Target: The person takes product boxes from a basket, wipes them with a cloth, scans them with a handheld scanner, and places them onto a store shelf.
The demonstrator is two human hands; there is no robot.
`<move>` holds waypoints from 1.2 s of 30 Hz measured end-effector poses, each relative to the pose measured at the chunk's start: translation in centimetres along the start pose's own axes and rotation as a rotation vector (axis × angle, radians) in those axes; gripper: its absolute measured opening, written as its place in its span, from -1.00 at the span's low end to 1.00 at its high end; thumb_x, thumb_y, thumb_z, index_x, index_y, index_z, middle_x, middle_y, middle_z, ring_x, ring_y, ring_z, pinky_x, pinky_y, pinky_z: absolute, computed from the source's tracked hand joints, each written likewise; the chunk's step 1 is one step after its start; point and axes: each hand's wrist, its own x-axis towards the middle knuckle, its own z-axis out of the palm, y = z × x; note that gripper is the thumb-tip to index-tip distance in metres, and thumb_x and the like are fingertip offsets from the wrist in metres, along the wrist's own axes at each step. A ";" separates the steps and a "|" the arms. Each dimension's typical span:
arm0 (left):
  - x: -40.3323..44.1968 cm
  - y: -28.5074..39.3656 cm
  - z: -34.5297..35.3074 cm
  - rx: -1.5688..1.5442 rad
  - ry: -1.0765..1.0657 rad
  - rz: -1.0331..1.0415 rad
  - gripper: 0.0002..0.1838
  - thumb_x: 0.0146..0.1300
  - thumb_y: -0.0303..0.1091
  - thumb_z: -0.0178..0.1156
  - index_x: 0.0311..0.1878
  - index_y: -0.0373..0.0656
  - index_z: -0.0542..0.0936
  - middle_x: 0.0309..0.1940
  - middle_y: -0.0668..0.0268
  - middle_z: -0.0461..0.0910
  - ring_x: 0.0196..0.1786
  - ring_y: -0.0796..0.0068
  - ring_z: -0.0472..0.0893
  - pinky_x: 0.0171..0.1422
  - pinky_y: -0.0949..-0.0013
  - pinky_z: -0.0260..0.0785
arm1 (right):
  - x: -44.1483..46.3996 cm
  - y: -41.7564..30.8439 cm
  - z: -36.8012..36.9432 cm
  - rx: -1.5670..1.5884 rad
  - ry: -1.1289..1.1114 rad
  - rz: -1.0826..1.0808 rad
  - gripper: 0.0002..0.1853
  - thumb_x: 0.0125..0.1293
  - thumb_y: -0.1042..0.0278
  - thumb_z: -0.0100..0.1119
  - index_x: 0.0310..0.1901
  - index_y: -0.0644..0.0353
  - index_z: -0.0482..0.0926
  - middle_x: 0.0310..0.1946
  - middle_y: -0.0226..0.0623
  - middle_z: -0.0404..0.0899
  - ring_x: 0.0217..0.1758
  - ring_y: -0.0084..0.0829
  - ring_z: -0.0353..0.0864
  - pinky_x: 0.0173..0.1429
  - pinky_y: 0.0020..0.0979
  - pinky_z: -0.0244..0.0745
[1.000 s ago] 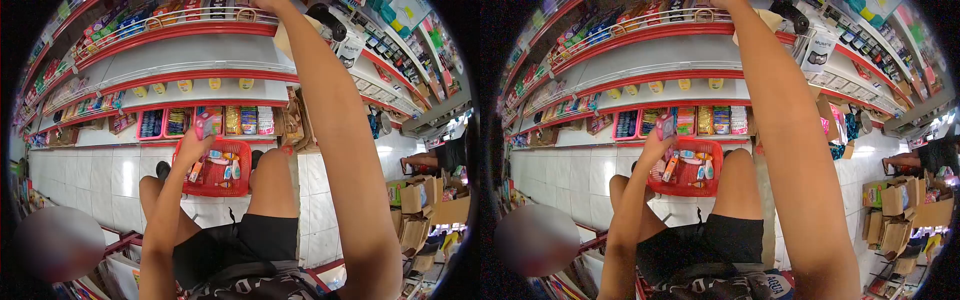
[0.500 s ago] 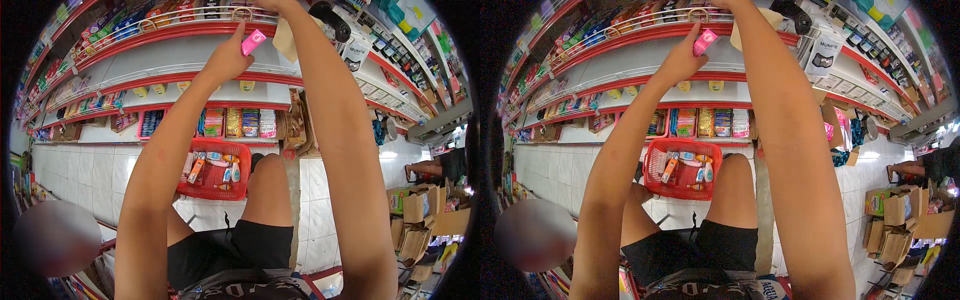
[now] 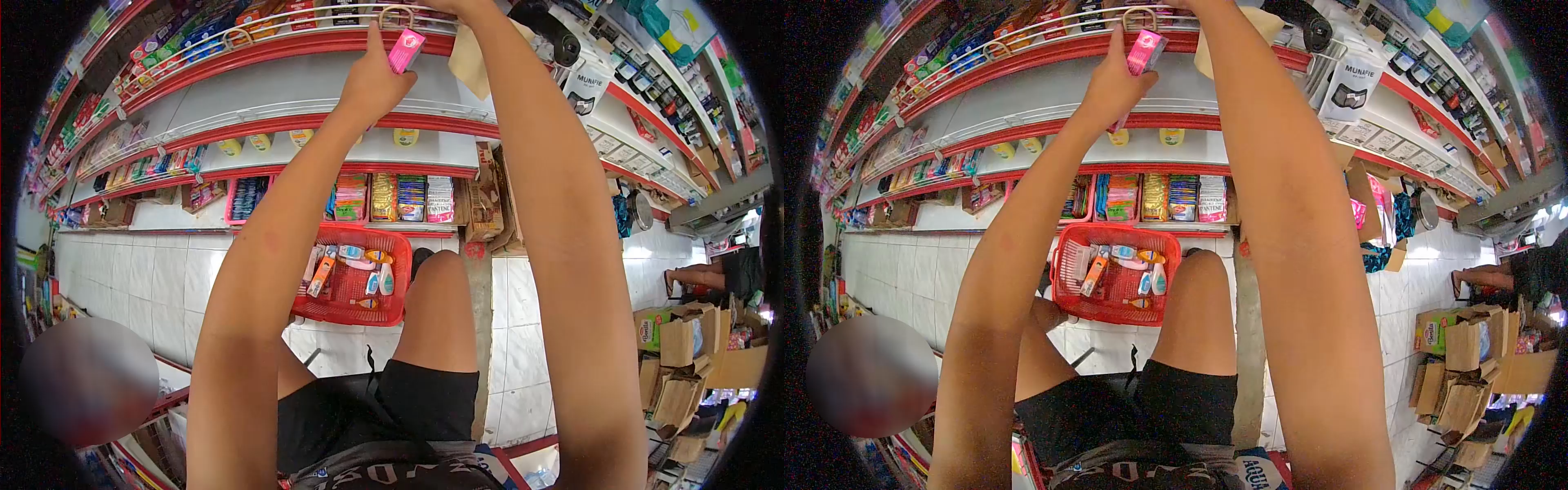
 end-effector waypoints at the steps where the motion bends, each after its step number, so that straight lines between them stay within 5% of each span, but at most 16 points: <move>1: 0.1 -0.1 0.0 0.027 -0.004 0.042 0.00 -0.03 -0.28 0.25 0.39 -0.38 -0.13 -0.21 -0.23 0.55 -0.09 -0.17 0.57 0.04 0.09 0.38 | 0.3 0.2 0.3 0.001 -0.001 0.000 -0.66 0.08 0.15 0.02 -0.31 0.21 0.68 -0.16 0.01 0.60 -0.01 -0.12 0.58 0.06 -0.23 0.47; 7: 1.0 -0.7 0.3 -0.012 -0.009 0.017 0.02 -0.02 -0.24 0.26 0.40 -0.37 -0.13 -0.16 -0.23 0.54 -0.05 -0.15 0.56 0.07 0.11 0.38 | 1.1 0.6 0.5 -0.119 -0.053 -0.117 -0.65 0.09 0.14 0.00 -0.30 0.20 0.68 -0.16 0.01 0.60 -0.02 -0.12 0.58 0.06 -0.24 0.47; 19: 1.7 -1.5 0.5 -0.017 -0.007 -0.010 0.02 -0.02 -0.20 0.29 0.41 -0.32 -0.09 -0.08 -0.24 0.52 0.03 -0.14 0.54 0.14 0.15 0.36 | -0.5 0.1 -0.7 0.065 0.003 0.046 -0.66 0.11 0.13 0.04 -0.31 0.22 0.68 -0.16 0.02 0.59 -0.01 -0.10 0.58 0.10 -0.25 0.45; 22: 1.5 -1.4 0.2 -0.049 -0.013 -0.001 -0.02 -0.02 -0.20 0.29 0.40 -0.31 -0.04 -0.07 -0.24 0.52 0.04 -0.16 0.53 0.15 0.14 0.35 | 0.8 1.0 0.6 -0.158 -0.036 -0.164 -0.64 0.12 0.11 0.02 -0.34 0.23 0.68 -0.18 0.01 0.61 -0.03 -0.09 0.58 0.08 -0.24 0.45; 25: 0.1 -1.1 -0.4 -0.084 0.032 0.077 -0.13 0.04 -0.19 0.27 0.35 -0.29 0.07 -0.12 -0.15 0.55 -0.04 -0.09 0.56 0.07 0.15 0.39 | -1.4 -0.6 -1.7 -0.068 0.018 -0.073 -0.68 0.07 0.13 0.11 -0.39 0.23 0.68 -0.22 0.01 0.62 -0.08 -0.10 0.61 0.01 -0.27 0.48; 27: -3.4 -1.4 -1.0 -0.110 0.073 0.108 -0.22 0.09 -0.17 0.25 0.31 -0.28 0.15 -0.18 -0.07 0.58 -0.12 0.00 0.61 -0.01 0.16 0.44 | -6.4 -3.5 -5.2 0.592 0.103 0.168 -0.75 0.03 0.25 0.19 -0.35 0.26 0.66 -0.28 0.00 0.63 -0.17 -0.13 0.64 -0.06 -0.29 0.49; 28: -5.5 -1.8 -1.6 -0.413 0.000 0.017 -0.36 0.20 -0.10 0.17 0.22 -0.26 0.23 -0.26 0.04 0.58 -0.22 0.16 0.61 -0.13 0.22 0.45 | -8.0 -4.5 -4.6 0.593 0.087 0.166 -0.75 0.03 0.25 0.19 -0.35 0.26 0.66 -0.28 0.00 0.63 -0.17 -0.13 0.64 -0.06 -0.29 0.49; 30: -8.7 -2.2 -3.1 -0.701 -0.074 -0.072 -0.47 0.30 -0.02 0.09 0.13 -0.24 0.32 -0.34 0.15 0.58 -0.32 0.32 0.61 -0.24 0.28 0.47 | -11.2 -6.4 -2.4 0.904 0.812 -0.015 -0.79 0.05 0.38 0.23 -0.28 0.30 0.64 -0.34 -0.02 0.64 -0.27 -0.17 0.65 -0.15 -0.30 0.50; 32: -13.4 -3.9 -4.0 -1.034 0.048 -0.492 -0.46 0.40 0.16 -0.17 -0.01 -0.19 0.39 -0.47 0.29 0.52 -0.45 0.56 0.53 -0.38 0.42 0.41 | -18.6 -9.7 0.0 1.164 0.470 0.020 -0.74 0.26 0.24 0.18 -0.14 0.24 0.55 -0.33 -0.39 0.57 -0.21 -0.56 0.53 -0.09 -0.47 0.43; 33: -15.6 -5.2 -4.4 -1.040 0.051 -0.637 -0.37 0.38 0.27 -0.29 0.00 -0.16 0.41 -0.36 0.28 0.54 -0.33 0.51 0.55 -0.22 0.39 0.45 | -22.7 -12.4 1.4 1.210 0.412 -0.002 -0.66 0.26 0.24 0.18 -0.02 0.27 0.49 -0.18 -0.32 0.54 -0.15 -0.53 0.52 -0.04 -0.47 0.43; 34: -17.4 -7.0 -3.7 -1.113 0.127 -0.594 -0.38 0.38 0.26 -0.29 0.01 -0.16 0.41 -0.29 0.28 0.53 -0.25 0.51 0.54 -0.12 0.38 0.43 | -26.8 -15.3 2.2 1.367 0.172 0.080 -0.59 0.21 0.23 0.21 0.04 0.22 0.43 -0.04 -0.15 0.47 0.05 -0.29 0.46 0.14 -0.31 0.36; 36: -21.1 -8.7 -3.2 -1.083 0.214 -0.550 -0.39 0.39 0.24 -0.28 0.04 -0.16 0.41 -0.17 0.30 0.51 -0.13 0.50 0.51 0.05 0.37 0.38 | -33.9 -20.9 4.8 1.245 0.134 -0.006 -0.50 0.31 0.24 0.09 0.23 0.24 0.28 0.04 0.01 0.39 0.12 -0.09 0.40 0.21 -0.22 0.30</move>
